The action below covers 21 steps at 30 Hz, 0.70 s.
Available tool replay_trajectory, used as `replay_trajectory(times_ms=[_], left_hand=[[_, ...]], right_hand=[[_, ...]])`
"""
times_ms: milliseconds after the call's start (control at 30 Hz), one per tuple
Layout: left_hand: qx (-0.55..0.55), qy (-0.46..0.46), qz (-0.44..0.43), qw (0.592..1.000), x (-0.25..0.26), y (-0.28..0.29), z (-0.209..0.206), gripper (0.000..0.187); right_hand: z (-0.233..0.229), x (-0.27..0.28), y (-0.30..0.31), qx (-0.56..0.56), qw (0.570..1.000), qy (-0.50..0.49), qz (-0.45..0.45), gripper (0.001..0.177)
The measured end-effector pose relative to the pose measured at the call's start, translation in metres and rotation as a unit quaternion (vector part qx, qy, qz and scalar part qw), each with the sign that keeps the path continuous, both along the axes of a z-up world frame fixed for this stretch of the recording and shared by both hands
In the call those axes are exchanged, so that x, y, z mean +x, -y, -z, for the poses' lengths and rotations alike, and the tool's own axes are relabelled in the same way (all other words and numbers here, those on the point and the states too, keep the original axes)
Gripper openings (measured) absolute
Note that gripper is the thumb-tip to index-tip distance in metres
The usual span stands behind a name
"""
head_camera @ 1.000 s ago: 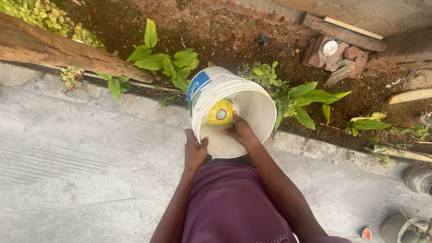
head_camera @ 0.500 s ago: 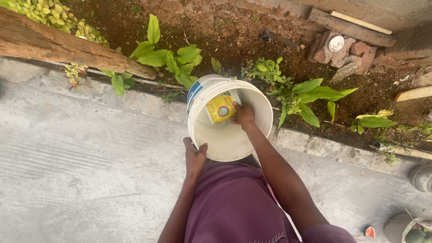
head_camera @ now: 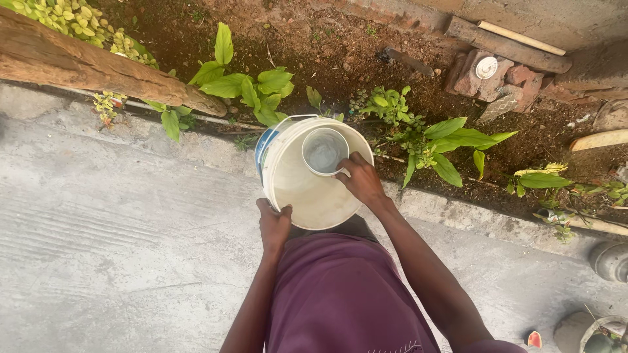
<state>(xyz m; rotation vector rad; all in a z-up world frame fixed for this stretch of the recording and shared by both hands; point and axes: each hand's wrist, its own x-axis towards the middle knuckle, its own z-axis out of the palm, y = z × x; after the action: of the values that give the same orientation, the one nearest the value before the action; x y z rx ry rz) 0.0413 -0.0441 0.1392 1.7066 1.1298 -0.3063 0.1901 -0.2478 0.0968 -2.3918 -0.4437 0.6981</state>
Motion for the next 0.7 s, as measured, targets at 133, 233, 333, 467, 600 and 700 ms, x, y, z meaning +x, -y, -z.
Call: replay_trajectory(times_ms=[133,233,333,467,600,700], left_hand=[[-0.099,-0.006,-0.104,0.99,0.004,-0.008,0.007,0.048],[-0.111,-0.009,-0.136,0.984,0.003,-0.016,0.02,0.052],[-0.107,-0.025,-0.158,0.981,-0.008,-0.02,0.029,0.057],[-0.101,-0.052,-0.172,0.979,-0.018,-0.031,0.036,0.062],[-0.111,-0.056,-0.195,0.973,-0.026,-0.043,0.043,0.064],[-0.114,-0.067,-0.202,0.97,-0.036,-0.049,0.049,0.064]], right_hand=[[-0.026,-0.005,0.027,0.062,0.998,0.016,0.016,0.022],[-0.04,-0.005,0.044,0.032,0.997,-0.029,0.062,0.025],[-0.044,-0.004,0.06,0.037,0.997,0.004,0.062,0.025],[-0.042,0.011,0.074,-0.041,0.999,0.005,0.031,0.027],[-0.026,0.036,0.074,-0.156,0.986,-0.002,-0.065,0.04],[0.002,0.05,0.072,-0.255,0.954,-0.034,-0.154,0.047]])
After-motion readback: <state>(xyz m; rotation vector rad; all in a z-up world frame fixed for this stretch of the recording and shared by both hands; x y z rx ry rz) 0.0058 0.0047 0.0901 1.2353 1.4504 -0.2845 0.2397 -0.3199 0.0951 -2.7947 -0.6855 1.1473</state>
